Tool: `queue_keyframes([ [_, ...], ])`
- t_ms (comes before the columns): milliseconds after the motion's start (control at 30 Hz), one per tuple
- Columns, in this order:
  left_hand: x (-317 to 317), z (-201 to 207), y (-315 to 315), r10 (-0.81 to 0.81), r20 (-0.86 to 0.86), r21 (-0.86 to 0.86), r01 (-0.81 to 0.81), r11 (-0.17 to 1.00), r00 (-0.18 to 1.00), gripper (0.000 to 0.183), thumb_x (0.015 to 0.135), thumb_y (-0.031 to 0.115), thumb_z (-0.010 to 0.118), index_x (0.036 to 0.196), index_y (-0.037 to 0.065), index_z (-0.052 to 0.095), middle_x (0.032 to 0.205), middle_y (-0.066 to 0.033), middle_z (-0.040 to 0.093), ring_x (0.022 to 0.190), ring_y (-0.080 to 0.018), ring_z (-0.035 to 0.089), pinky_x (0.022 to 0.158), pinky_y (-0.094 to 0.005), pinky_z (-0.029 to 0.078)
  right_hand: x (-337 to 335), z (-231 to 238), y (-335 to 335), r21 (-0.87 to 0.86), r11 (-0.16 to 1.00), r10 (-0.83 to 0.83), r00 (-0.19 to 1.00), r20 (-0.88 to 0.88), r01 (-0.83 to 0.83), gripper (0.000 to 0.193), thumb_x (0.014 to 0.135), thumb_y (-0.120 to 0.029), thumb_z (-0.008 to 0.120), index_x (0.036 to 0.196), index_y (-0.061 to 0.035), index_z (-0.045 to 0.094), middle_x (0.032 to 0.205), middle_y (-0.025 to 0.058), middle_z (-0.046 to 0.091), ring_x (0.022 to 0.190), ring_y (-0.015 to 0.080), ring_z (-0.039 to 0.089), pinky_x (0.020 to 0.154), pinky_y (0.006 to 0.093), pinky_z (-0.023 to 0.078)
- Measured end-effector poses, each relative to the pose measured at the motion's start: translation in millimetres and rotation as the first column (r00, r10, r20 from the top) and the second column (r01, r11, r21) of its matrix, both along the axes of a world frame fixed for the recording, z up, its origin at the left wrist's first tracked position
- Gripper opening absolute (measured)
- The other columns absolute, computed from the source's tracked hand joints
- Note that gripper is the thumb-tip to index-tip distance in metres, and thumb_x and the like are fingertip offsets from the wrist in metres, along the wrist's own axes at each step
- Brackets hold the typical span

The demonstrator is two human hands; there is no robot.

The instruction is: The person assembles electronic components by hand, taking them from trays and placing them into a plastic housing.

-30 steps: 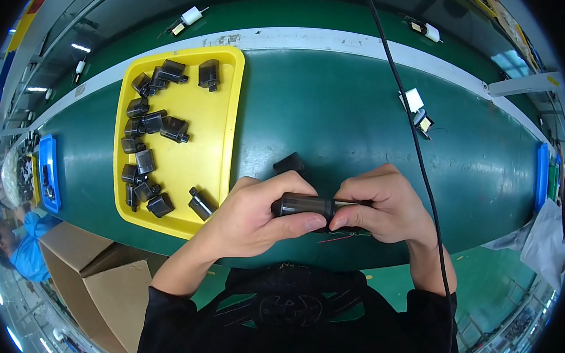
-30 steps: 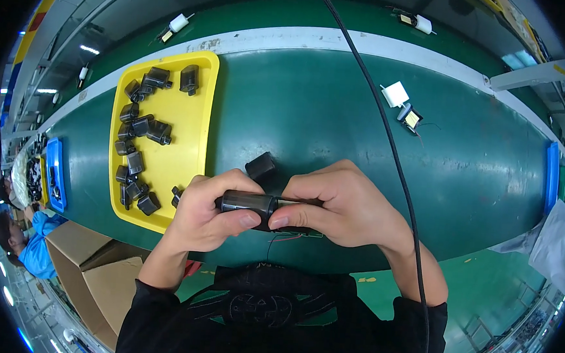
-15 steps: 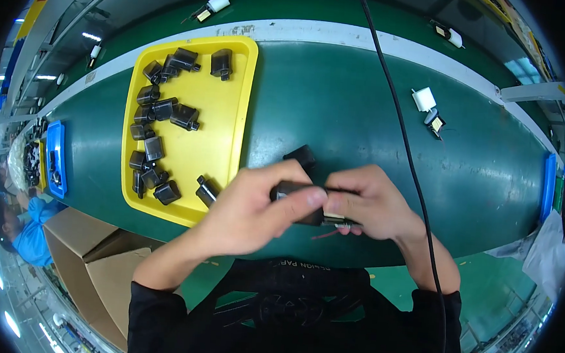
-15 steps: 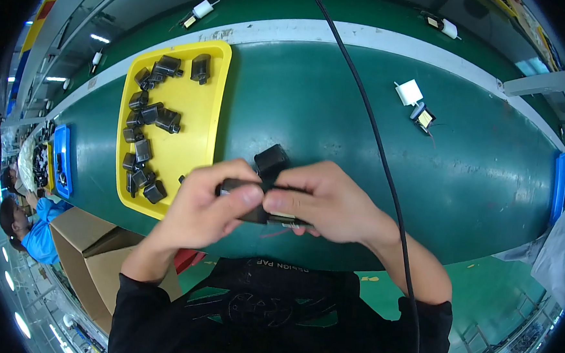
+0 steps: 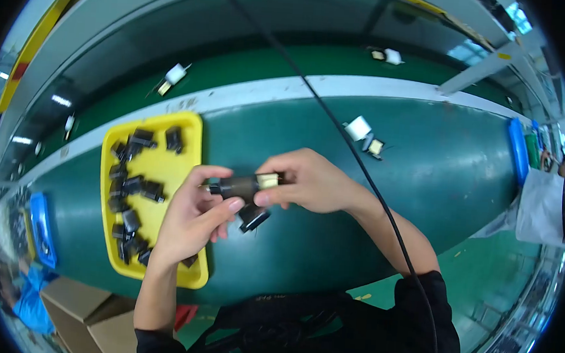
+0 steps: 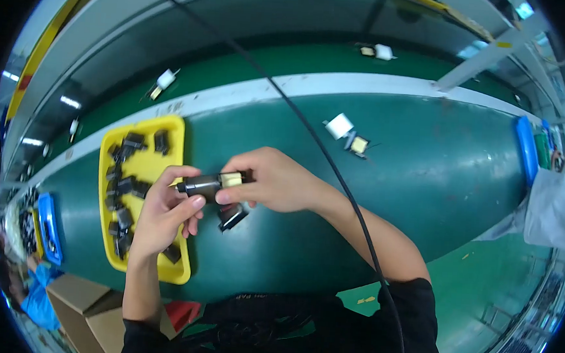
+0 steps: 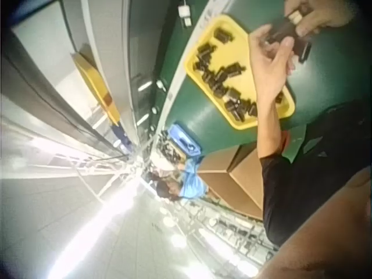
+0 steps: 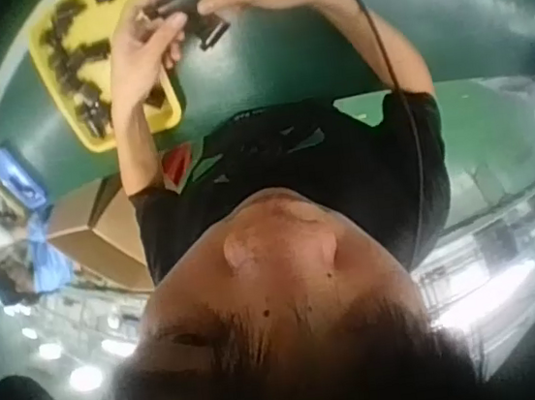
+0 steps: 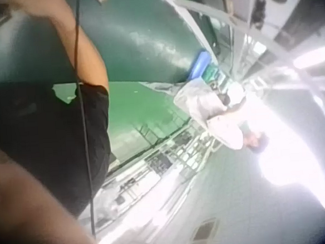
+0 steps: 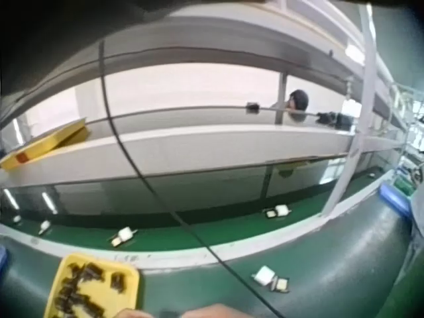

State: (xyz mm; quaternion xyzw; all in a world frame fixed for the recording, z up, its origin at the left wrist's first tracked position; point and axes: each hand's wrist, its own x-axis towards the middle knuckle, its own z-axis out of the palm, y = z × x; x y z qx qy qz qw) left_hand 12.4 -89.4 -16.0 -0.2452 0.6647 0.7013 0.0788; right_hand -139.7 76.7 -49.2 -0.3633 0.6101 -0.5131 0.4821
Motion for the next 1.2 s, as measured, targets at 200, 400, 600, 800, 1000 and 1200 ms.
queue_keyframes([
  [200, 34, 0, -26, 0.168, -0.132, -0.44, -0.21, 0.873, 0.977, 0.019, 0.087, 0.005, 0.061, 0.105, 0.001, 0.058, 0.072, -0.0011, 0.058, 0.061, -0.0062, 0.051, 0.053, -0.0185, 0.04, -121, -29, -9, -0.09, 0.934, -0.296, 0.606, -0.739, 0.347, 0.032, 0.079, -0.028, 0.068, 0.091, -0.0018, 0.053, 0.08, 0.0151, 0.059, 0.074, 0.0274, 0.058, 0.065, 0.0368, 0.044],
  [400, 99, -22, -47, 0.341, -0.166, -0.729, -0.348, 0.589, 0.925, 0.011, 0.088, 0.005, 0.058, 0.097, -0.001, 0.061, 0.068, -0.0036, 0.056, 0.058, -0.0071, 0.05, 0.049, -0.0212, 0.037, -221, -53, 9, -0.006, 0.853, -0.254, 0.404, -0.879, 0.523, 0.037, 0.081, -0.035, 0.065, 0.086, 0.0004, 0.057, 0.088, 0.0167, 0.059, 0.087, 0.0333, 0.056, 0.077, 0.0414, 0.044],
  [600, 133, -38, -49, 0.326, -0.081, -0.905, -0.206, 0.371, 0.942, 0.007, 0.086, 0.003, 0.058, 0.091, -0.002, 0.06, 0.079, -0.0093, 0.054, 0.06, -0.0175, 0.053, 0.048, -0.0277, 0.04, -233, -50, 23, -0.258, 0.933, -0.216, -0.184, -0.959, 0.25, 0.024, 0.072, -0.018, 0.07, 0.084, -0.0036, 0.055, 0.085, 0.011, 0.055, 0.081, 0.029, 0.054, 0.071, 0.0397, 0.043],
  [800, 145, -48, -48, 0.267, -0.044, -0.967, -0.109, 0.232, 0.963, 0.013, 0.081, -0.001, 0.06, 0.094, -0.002, 0.058, 0.089, -0.0126, 0.055, 0.078, -0.0264, 0.055, 0.069, -0.0352, 0.045, -235, -58, 32, -0.157, 0.979, -0.095, -0.399, -0.912, 0.127, 0.028, 0.066, -0.009, 0.066, 0.093, -0.0049, 0.058, 0.091, 0.0094, 0.052, 0.087, 0.0259, 0.054, 0.075, 0.0356, 0.046],
  [1000, 149, -43, -35, 0.465, -0.036, -0.933, -0.196, 0.3, 0.885, 0.031, 0.08, 0.002, 0.064, 0.11, 0.001, 0.057, 0.104, -0.0162, 0.051, 0.093, -0.033, 0.053, 0.08, -0.0397, 0.044, -243, -26, 63, -0.008, 0.908, -0.082, 0.16, -0.984, 0.419, 0.04, 0.074, -0.021, 0.06, 0.112, -0.0063, 0.06, 0.101, 0.0109, 0.06, 0.095, 0.03, 0.058, 0.082, 0.0368, 0.048],
  [1200, 164, -60, -50, 0.447, -0.037, -0.982, -0.116, 0.151, 0.894, 0.036, 0.08, 0.004, 0.067, 0.115, 0.003, 0.057, 0.108, -0.0167, 0.05, 0.099, -0.0331, 0.052, 0.084, -0.0386, 0.044, -297, -25, 91, 0.287, 0.149, 0.025, 0.287, -0.958, 0.946, 0.049, 0.09, -0.049, 0.04, 0.113, -0.0099, 0.06, 0.119, 0.0214, 0.058, 0.108, 0.0384, 0.057, 0.089, 0.0429, 0.046],
])
